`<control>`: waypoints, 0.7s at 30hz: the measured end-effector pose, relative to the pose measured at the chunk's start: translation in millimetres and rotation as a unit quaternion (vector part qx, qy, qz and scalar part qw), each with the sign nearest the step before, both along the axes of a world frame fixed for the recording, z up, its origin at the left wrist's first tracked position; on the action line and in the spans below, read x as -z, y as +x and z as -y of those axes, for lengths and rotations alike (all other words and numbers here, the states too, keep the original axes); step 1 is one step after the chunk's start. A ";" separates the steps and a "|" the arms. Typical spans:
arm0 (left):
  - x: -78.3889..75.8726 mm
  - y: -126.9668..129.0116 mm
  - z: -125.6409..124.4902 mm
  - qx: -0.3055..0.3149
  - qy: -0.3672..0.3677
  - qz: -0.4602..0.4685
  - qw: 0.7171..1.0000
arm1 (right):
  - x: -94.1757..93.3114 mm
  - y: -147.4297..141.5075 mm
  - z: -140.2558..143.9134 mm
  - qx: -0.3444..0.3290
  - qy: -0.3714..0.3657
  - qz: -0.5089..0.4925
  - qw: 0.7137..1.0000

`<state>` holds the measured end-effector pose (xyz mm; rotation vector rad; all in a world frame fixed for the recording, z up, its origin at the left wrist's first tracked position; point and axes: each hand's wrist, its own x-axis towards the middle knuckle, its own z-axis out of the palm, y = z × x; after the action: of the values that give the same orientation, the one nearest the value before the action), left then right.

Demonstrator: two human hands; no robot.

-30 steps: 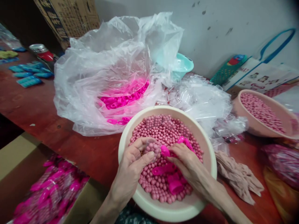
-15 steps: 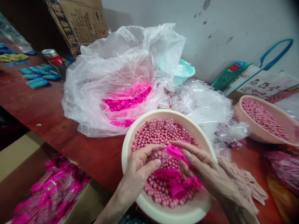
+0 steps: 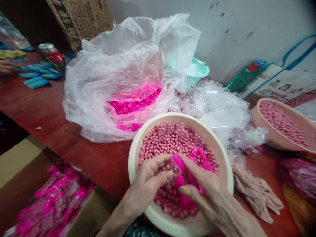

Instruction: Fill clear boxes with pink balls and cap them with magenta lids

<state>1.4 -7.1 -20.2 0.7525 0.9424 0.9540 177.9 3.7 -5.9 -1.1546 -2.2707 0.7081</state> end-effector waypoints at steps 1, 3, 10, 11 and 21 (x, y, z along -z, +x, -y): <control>1.1 0.2 0.1 -0.006 -0.004 -0.002 1.000 | 2.8 -2.0 1.2 -0.007 0.018 0.009 1.000; 2.8 0.6 0.1 -0.018 -0.004 -0.007 1.000 | 10.8 -7.2 2.5 -0.006 0.074 0.031 0.997; -2.6 1.1 -0.3 -0.038 -0.005 -0.046 0.998 | 18.5 -24.0 -0.8 0.033 0.120 0.134 0.983; -3.6 1.0 0.1 -0.046 -0.002 -0.051 0.998 | 16.5 -25.9 -1.0 0.039 0.117 0.137 0.983; -3.6 -2.3 1.1 -0.019 0.055 -0.114 0.992 | 10.8 -30.5 -1.3 0.000 0.248 0.201 0.948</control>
<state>-0.9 -8.2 -16.6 0.9543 1.1139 0.9726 147.4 5.0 -16.8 -1.1139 -2.5628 -0.1301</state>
